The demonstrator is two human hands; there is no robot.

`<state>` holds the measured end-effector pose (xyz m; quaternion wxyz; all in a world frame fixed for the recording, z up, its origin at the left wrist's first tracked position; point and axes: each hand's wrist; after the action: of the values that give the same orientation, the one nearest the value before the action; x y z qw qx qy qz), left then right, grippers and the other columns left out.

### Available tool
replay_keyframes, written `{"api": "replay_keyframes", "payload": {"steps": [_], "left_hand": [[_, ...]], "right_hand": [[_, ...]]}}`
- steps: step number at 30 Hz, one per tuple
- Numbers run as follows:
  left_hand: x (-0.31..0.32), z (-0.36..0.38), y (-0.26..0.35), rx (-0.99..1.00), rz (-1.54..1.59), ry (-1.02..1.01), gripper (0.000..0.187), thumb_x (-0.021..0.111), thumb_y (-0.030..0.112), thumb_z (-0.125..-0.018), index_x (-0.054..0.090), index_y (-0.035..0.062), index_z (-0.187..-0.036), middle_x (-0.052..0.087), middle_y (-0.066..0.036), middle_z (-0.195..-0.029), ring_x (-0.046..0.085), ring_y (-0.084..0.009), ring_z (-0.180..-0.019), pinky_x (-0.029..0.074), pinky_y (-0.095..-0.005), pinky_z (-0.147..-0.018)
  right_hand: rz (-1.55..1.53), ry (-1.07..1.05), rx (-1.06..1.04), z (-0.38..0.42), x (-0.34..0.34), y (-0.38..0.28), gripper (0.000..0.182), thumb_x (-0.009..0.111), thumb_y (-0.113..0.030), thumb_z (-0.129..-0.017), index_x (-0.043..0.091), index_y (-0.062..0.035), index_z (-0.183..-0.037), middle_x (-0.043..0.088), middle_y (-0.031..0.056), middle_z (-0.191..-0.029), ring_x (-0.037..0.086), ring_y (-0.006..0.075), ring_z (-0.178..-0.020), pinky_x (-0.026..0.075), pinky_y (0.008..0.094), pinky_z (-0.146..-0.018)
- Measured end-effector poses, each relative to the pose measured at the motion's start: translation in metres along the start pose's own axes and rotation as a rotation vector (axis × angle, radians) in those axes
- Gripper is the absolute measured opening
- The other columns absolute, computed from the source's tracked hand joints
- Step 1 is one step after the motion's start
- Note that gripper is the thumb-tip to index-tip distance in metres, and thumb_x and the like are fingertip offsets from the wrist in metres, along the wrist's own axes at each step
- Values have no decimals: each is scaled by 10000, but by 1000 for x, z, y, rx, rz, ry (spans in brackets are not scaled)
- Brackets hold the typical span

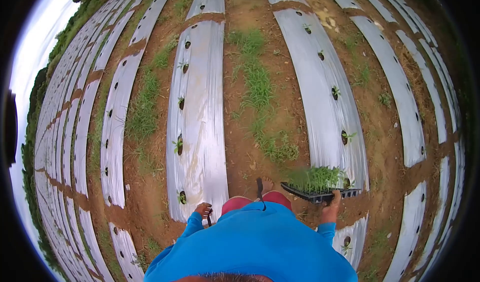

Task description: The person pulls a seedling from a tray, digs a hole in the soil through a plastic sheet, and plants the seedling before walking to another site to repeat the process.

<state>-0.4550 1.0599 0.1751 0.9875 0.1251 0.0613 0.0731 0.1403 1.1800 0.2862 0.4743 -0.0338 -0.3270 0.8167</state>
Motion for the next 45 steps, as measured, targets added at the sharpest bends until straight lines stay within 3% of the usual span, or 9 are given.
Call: {"api": "replay_keyframes", "payload": {"steps": [4, 11, 17, 25, 31, 37, 38, 42, 45], "left_hand": [[4, -22, 94, -136, -107, -64, 268, 534, 374, -793, 549, 198, -994, 610, -38, -870, 571, -166, -701, 453, -363, -586], [7, -110, 283, 89, -81, -108, 277, 490, 307, -825, 561, 132, -1027, 642, -108, -870, 621, -247, -716, 473, -375, -578], [19, -202, 523, -72, -112, -39, 291, 532, 349, -802, 526, 147, -1011, 612, -74, -847, 580, -218, -626, 440, -374, -528], [50, -154, 909, 583, -19, -224, 310, 569, 384, -835, 518, 147, -1028, 610, -2, -809, 553, -91, -607, 411, -253, -493], [20, -177, 1103, 608, 0, -175, 282, 531, 332, -839, 528, 133, -1039, 588, -28, -773, 535, -106, -593, 411, -247, -487], [-29, -292, 1109, 84, -39, 194, 264, 533, 317, -802, 501, 154, -1007, 585, -82, -804, 538, -192, -549, 404, -349, -478], [-50, -342, 1083, 98, -408, 46, 278, 555, 325, -801, 514, 154, -1017, 598, -77, -823, 545, -189, -551, 409, -348, -476], [2, -228, 1140, -41, 120, 4, 281, 510, 343, -817, 546, 147, -1016, 627, -74, -852, 564, -194, -590, 440, -375, -523], [17, -260, 1153, -181, 293, 33, 325, 465, 333, -822, 529, 117, -1057, 629, -79, -875, 579, -192, -636, 448, -352, -520]], "right_hand": [[-69, 89, 16, -19, 131, -53, 184, 657, -292, -654, 515, -175, -674, 553, -12, -619, 459, 133, -420, 293, 229, -317], [-267, 147, -50, -110, 315, -105, 178, 629, -232, -686, 483, -153, -620, 538, 8, -562, 451, 145, -381, 303, 232, -279], [-297, 71, -94, -170, 480, -145, 142, 638, -213, -669, 510, -164, -632, 561, -13, -560, 513, 140, -404, 298, 216, -269], [-325, 37, -135, -228, 687, -207, 171, 671, -239, -655, 510, -183, -651, 569, -23, -593, 501, 138, -425, 280, 224, -313], [-283, 59, -112, -327, 829, -224, 146, 638, -255, -666, 555, -161, -741, 617, -6, -676, 522, 145, -453, 276, 204, -310], [-210, 105, 62, -437, 973, -242, 118, 627, -241, -633, 527, -198, -675, 562, -46, -618, 453, 136, -442, 251, 230, -349], [-188, 112, 82, -446, 1009, -249, 122, 627, -239, -629, 521, -198, -670, 543, -51, -607, 439, 135, -447, 252, 236, -357], [-117, 98, 150, -490, 1126, -289, 149, 638, -250, -621, 511, -189, -668, 533, -43, -634, 377, 144, -440, 248, 259, -370], [-91, 146, 135, -529, 1219, -316, 165, 645, -246, -622, 492, -187, -639, 519, -21, -602, 352, 151, -415, 250, 253, -358]]}}
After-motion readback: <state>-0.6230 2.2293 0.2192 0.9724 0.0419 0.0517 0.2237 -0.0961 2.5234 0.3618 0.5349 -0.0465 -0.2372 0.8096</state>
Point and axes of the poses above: each hand's wrist, its own z-axis away from the middle knuckle, its own x-axis out of the palm, y = z × x
